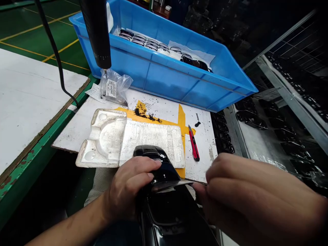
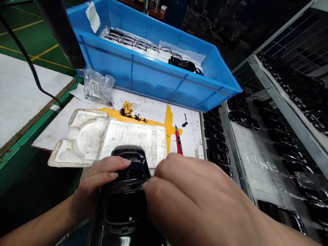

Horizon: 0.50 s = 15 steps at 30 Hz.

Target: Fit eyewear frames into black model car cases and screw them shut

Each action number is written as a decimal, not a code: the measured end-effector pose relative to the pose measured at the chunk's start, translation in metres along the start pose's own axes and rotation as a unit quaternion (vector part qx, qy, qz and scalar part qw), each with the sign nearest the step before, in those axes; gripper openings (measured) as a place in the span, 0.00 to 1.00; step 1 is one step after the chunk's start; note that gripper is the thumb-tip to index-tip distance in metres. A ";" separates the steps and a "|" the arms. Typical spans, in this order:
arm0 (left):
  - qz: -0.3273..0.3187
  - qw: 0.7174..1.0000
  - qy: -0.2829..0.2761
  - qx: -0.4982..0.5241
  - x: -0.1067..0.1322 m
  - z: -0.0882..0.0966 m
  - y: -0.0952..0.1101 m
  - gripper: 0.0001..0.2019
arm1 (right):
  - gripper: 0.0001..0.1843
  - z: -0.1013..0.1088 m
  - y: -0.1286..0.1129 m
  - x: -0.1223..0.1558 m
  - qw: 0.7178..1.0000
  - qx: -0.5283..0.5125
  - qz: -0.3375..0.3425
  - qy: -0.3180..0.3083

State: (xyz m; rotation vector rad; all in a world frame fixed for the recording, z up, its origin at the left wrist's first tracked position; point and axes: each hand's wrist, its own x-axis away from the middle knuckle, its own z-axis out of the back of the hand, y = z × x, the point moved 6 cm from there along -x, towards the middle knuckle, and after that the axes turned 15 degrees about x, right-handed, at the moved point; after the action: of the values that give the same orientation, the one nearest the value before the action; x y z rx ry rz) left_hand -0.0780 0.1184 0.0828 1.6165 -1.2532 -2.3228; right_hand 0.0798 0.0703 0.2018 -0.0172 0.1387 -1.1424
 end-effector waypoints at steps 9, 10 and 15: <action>0.016 1.000 -0.021 0.017 -0.019 -0.020 0.001 0.19 | 0.13 -0.035 0.005 -0.016 0.983 -0.104 -0.069 -0.133; 0.023 0.999 -0.021 0.028 -0.019 -0.022 -0.001 0.19 | 0.14 -0.038 0.007 -0.015 0.980 -0.112 -0.074 -0.144; 0.016 0.999 -0.015 0.049 -0.016 -0.024 -0.002 0.18 | 0.18 -0.045 0.013 -0.005 0.979 -0.136 -0.073 -0.136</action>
State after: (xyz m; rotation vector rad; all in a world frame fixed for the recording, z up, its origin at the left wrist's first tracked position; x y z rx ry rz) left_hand -0.0505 0.1130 0.0908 1.5829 -1.4086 -2.3103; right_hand 0.0839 0.0826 0.1562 -0.4309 0.0499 -1.2480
